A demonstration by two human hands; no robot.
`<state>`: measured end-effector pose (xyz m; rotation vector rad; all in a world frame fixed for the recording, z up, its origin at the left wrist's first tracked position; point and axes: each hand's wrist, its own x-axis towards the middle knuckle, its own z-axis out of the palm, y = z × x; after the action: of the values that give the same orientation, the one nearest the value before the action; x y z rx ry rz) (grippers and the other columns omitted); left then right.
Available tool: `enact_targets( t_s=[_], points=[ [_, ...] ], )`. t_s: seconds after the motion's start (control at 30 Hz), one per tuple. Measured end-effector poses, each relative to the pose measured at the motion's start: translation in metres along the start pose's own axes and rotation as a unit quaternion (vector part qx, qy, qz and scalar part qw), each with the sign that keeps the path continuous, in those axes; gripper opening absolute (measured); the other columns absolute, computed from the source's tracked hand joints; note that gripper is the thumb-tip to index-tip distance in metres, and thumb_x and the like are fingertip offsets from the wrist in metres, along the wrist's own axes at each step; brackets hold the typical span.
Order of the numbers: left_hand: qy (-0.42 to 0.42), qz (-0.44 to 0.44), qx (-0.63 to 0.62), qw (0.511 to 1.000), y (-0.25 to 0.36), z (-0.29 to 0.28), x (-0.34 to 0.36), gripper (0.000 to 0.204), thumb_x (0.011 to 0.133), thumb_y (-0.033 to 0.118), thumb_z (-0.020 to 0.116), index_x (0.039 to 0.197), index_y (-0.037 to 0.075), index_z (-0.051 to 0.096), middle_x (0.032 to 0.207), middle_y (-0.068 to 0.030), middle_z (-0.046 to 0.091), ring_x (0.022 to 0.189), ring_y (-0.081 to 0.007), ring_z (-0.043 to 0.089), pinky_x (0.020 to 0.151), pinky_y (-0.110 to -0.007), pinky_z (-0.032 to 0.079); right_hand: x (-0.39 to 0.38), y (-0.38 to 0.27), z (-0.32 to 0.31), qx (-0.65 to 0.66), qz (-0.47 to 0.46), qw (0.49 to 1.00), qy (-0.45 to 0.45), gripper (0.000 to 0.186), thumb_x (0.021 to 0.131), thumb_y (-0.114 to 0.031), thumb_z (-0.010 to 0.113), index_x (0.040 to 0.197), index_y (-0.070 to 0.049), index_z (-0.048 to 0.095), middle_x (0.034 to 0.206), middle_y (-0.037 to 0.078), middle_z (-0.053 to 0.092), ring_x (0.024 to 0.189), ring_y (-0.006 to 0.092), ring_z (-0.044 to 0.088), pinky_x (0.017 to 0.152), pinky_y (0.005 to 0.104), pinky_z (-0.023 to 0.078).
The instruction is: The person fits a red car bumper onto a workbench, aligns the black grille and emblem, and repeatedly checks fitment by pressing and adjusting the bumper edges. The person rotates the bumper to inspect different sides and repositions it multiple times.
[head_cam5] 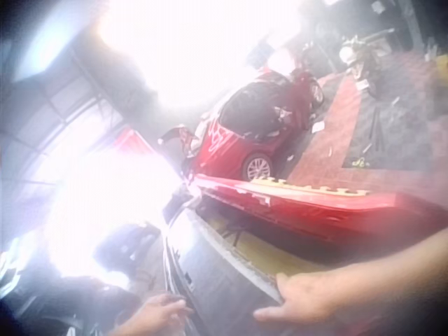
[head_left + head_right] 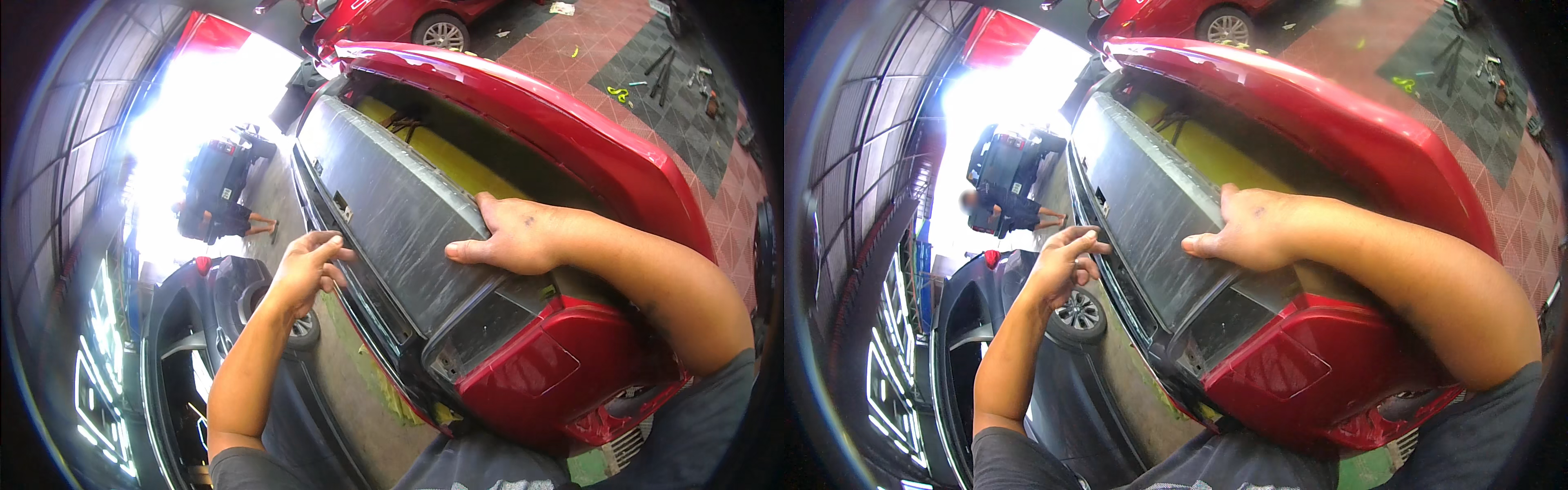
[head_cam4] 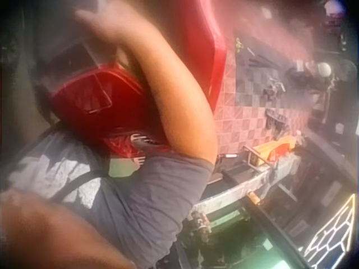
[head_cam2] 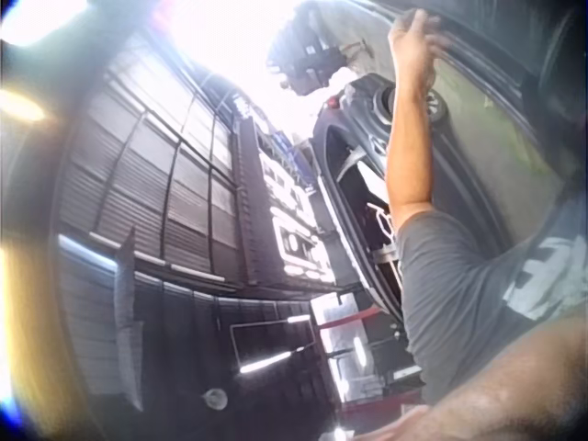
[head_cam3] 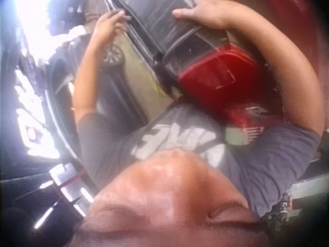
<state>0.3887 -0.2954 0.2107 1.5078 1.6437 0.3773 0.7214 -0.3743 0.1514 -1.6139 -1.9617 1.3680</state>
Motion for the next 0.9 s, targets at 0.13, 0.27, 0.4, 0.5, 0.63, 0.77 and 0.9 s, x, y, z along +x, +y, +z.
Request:
enact_targets(
  t_s=[0.13,0.27,0.4,0.5,0.63,0.77,0.9],
  points=[
    [-0.089,-0.083,-0.181,0.976,-0.010,0.007,0.005,0.044,0.107,0.011,0.057,0.144,-0.010,0.044,0.132,-0.0239,0.060,0.088,-0.0288,0.078,0.061,-0.027,0.063,0.007,0.005,0.006,-0.007,-0.012,1.000,0.011,0.104,0.095,-0.072,0.061,0.147,0.017,0.043,0.144,0.036,0.057,0.137,0.0419,0.058,0.115,0.0448,0.044],
    [-0.143,-0.065,-0.263,0.952,-0.013,0.007,0.012,0.036,0.107,0.005,0.057,0.138,-0.009,0.045,0.104,-0.0093,0.060,0.085,-0.0241,0.074,0.066,-0.026,0.063,0.003,0.003,0.005,-0.006,-0.004,1.000,0.017,0.103,0.095,-0.071,0.061,0.147,0.016,0.043,0.144,0.037,0.057,0.136,0.0417,0.058,0.115,0.0449,0.044],
    [-0.134,-0.080,-0.226,0.962,-0.017,0.005,0.019,0.017,0.106,0.004,0.059,0.119,-0.002,0.050,0.096,-0.0068,0.058,0.076,-0.0191,0.071,0.060,-0.028,0.061,0.004,-0.004,0.005,-0.014,-0.005,1.000,0.008,0.102,0.094,-0.069,0.063,0.148,0.015,0.044,0.144,0.036,0.057,0.136,0.0424,0.058,0.115,0.0443,0.044],
    [-0.114,-0.073,-0.233,0.963,-0.016,0.017,0.017,0.015,0.107,0.005,0.057,0.118,-0.002,0.049,0.102,-0.0100,0.057,0.076,-0.0220,0.071,0.060,-0.032,0.061,0.005,-0.005,0.008,-0.008,-0.027,0.999,0.036,0.102,0.092,-0.067,0.066,0.151,0.013,0.042,0.146,0.035,0.056,0.135,0.0423,0.059,0.116,0.0436,0.044],
    [-0.085,-0.068,-0.228,0.968,-0.022,0.025,0.021,0.028,0.109,0.005,0.052,0.132,-0.007,0.040,0.118,-0.0189,0.054,0.087,-0.0290,0.073,0.066,-0.036,0.063,0.021,-0.014,0.014,0.030,0.003,0.997,0.077,0.103,0.089,-0.056,0.077,0.157,0.010,0.036,0.146,0.032,0.057,0.133,0.0380,0.061,0.115,0.0431,0.046],
    [-0.082,-0.040,-0.201,0.975,-0.010,0.031,0.007,0.039,0.110,0.007,0.044,0.143,-0.014,0.034,0.129,-0.0270,0.053,0.090,-0.0351,0.074,0.073,-0.040,0.065,0.040,-0.015,0.011,0.233,0.013,0.972,0.027,0.110,0.083,-0.039,0.088,0.161,0.009,0.027,0.146,0.032,0.054,0.129,0.0350,0.062,0.108,0.0454,0.053],
    [-0.143,-0.016,-0.240,0.960,-0.021,0.014,0.005,0.043,0.108,0.002,0.042,0.145,-0.017,0.032,0.138,-0.0317,0.050,0.102,-0.0437,0.074,0.081,-0.046,0.066,0.049,-0.010,0.020,0.303,0.013,0.952,0.042,0.106,0.084,-0.036,0.089,0.159,0.008,0.029,0.143,0.029,0.055,0.122,0.0313,0.065,0.100,0.0442,0.058]
  ],
)
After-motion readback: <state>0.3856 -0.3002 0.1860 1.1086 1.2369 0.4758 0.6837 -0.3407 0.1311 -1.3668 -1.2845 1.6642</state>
